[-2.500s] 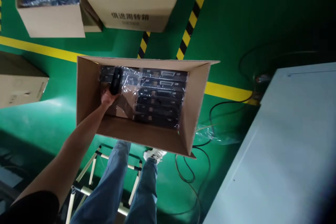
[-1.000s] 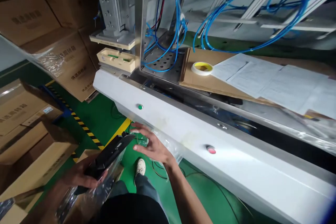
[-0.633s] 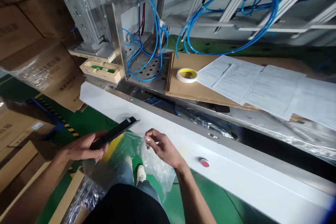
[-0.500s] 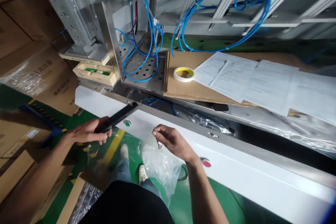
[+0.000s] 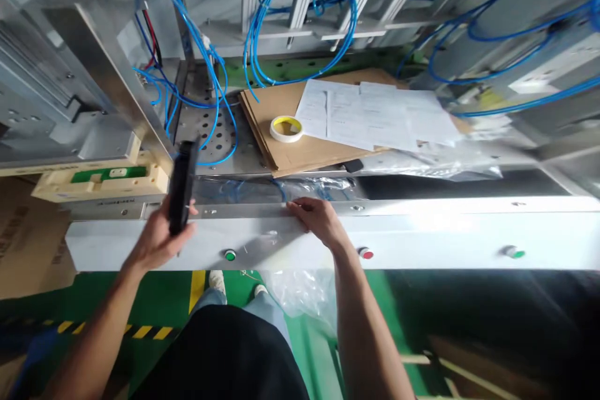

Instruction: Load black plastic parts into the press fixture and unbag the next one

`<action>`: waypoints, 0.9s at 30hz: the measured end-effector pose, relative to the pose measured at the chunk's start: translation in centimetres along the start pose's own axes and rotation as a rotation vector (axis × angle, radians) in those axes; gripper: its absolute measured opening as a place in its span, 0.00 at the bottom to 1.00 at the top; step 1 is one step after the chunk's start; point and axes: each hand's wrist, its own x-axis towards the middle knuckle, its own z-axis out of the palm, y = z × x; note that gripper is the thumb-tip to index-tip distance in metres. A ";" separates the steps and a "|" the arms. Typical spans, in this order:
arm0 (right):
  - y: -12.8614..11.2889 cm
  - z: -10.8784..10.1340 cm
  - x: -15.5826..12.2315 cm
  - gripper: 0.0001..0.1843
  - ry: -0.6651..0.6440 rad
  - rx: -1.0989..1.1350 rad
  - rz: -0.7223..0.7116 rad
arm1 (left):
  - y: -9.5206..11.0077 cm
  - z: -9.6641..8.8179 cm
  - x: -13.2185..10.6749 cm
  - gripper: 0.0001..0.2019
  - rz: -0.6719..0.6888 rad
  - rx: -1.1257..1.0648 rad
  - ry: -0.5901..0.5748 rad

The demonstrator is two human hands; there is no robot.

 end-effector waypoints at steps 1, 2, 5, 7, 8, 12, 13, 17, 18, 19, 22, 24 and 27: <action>-0.1 -0.2 0.1 0.35 0.007 -0.020 0.008 | -0.4 0.9 0.3 0.18 -0.021 -0.033 -0.109; -0.3 -0.4 0.2 0.35 0.014 -0.040 0.014 | -0.9 1.8 0.5 0.18 -0.026 -0.064 -0.191; -0.2 -0.9 0.3 0.35 0.068 -0.095 0.033 | -2.1 3.8 0.7 0.15 -0.026 -0.109 -0.247; 0.1 -0.6 0.0 0.36 0.180 -0.135 0.039 | -2.8 4.6 0.3 0.15 -0.034 -0.126 -0.212; 0.4 -0.1 -0.4 0.37 0.291 -0.169 0.019 | -3.0 5.0 0.0 0.15 -0.039 -0.136 -0.193; 1.4 3.9 -2.9 0.31 0.629 -0.423 -0.338 | -2.8 6.3 -0.9 0.14 -0.064 -0.178 -0.130; 1.8 5.1 -3.5 0.31 0.554 -0.512 -0.466 | -2.7 6.7 -0.9 0.14 -0.070 -0.188 -0.117; 3.9 7.7 -4.0 0.43 0.113 -0.777 -0.710 | -1.9 7.5 -1.3 0.15 -0.081 -0.214 -0.029; 4.4 7.8 -3.7 0.45 0.068 -0.802 -0.711 | -1.8 7.4 -1.5 0.15 -0.080 -0.211 0.008; 4.9 7.7 -3.4 0.46 0.046 -0.814 -0.710 | -1.7 7.2 -1.9 0.16 -0.084 -0.197 0.052; 6.0 6.7 -2.5 0.47 0.043 -0.835 -0.744 | -1.3 6.3 -3.9 0.20 -0.136 -0.115 0.156; 6.4 5.9 -2.4 0.48 0.062 -0.853 -0.781 | -1.2 5.9 -5.8 0.22 -0.178 -0.063 0.185; 6.7 4.7 -2.5 0.48 0.104 -0.879 -0.802 | -1.3 6.0 -8.8 0.22 -0.226 -0.044 0.190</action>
